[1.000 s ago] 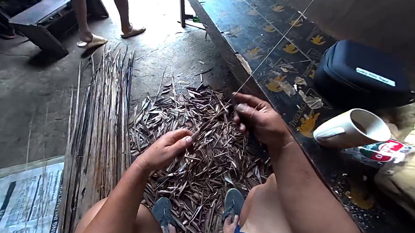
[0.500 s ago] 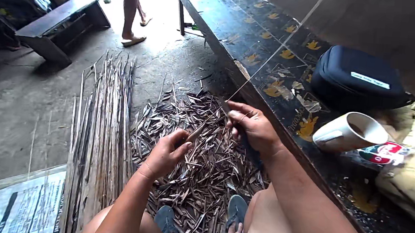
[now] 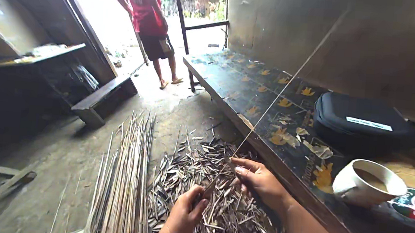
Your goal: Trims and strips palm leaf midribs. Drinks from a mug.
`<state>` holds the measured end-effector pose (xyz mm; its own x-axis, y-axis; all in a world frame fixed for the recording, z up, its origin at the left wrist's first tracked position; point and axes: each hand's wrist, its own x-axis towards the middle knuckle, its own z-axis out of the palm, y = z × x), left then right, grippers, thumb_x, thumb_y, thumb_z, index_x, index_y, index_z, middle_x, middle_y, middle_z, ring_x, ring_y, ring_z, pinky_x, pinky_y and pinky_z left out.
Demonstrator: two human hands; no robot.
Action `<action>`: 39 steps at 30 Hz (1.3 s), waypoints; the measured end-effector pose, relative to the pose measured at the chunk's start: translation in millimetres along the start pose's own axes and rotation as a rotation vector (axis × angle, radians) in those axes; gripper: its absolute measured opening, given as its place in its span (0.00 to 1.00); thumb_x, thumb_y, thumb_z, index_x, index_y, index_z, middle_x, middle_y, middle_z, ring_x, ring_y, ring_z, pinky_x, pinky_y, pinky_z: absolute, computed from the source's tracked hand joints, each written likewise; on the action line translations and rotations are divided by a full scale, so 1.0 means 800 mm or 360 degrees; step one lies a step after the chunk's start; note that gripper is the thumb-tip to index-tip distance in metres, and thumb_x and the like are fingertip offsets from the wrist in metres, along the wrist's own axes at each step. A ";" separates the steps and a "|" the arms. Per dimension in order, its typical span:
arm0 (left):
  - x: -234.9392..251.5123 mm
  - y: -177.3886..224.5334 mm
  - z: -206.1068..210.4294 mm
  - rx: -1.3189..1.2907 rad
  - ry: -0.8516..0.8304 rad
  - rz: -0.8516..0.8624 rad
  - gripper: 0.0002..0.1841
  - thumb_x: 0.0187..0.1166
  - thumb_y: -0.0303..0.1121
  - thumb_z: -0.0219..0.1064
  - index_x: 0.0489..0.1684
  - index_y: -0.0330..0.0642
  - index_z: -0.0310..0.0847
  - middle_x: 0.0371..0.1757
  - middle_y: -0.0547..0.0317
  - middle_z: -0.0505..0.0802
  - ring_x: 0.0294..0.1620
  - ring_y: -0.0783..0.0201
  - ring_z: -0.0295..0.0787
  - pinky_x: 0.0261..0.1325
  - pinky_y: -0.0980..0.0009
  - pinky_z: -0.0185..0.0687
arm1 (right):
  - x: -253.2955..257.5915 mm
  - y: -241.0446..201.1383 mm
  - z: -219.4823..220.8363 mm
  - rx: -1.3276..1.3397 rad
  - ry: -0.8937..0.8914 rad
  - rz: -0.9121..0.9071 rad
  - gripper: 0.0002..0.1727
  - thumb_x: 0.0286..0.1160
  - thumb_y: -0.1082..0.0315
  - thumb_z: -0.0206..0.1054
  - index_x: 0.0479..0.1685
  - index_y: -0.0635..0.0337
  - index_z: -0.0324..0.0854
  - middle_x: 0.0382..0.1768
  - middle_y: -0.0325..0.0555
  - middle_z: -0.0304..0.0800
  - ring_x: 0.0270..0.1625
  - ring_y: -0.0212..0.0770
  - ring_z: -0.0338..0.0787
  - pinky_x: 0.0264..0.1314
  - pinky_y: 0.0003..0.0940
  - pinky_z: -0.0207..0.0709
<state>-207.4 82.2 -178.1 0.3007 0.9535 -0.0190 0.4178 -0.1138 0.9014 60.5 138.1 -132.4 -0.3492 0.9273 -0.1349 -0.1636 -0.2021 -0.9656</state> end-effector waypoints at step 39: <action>-0.003 -0.003 0.017 0.0444 0.0286 0.0381 0.20 0.86 0.27 0.58 0.75 0.36 0.81 0.56 0.41 0.92 0.55 0.54 0.91 0.64 0.55 0.85 | -0.002 0.011 0.004 0.0227 -0.0031 0.0014 0.23 0.87 0.68 0.56 0.79 0.58 0.73 0.30 0.45 0.88 0.20 0.33 0.83 0.21 0.28 0.80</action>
<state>-197.3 76.0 -186.2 0.2733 0.9216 0.2754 0.5783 -0.3863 0.7185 56.6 133.4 -139.7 -0.3690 0.9192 -0.1376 -0.2896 -0.2544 -0.9227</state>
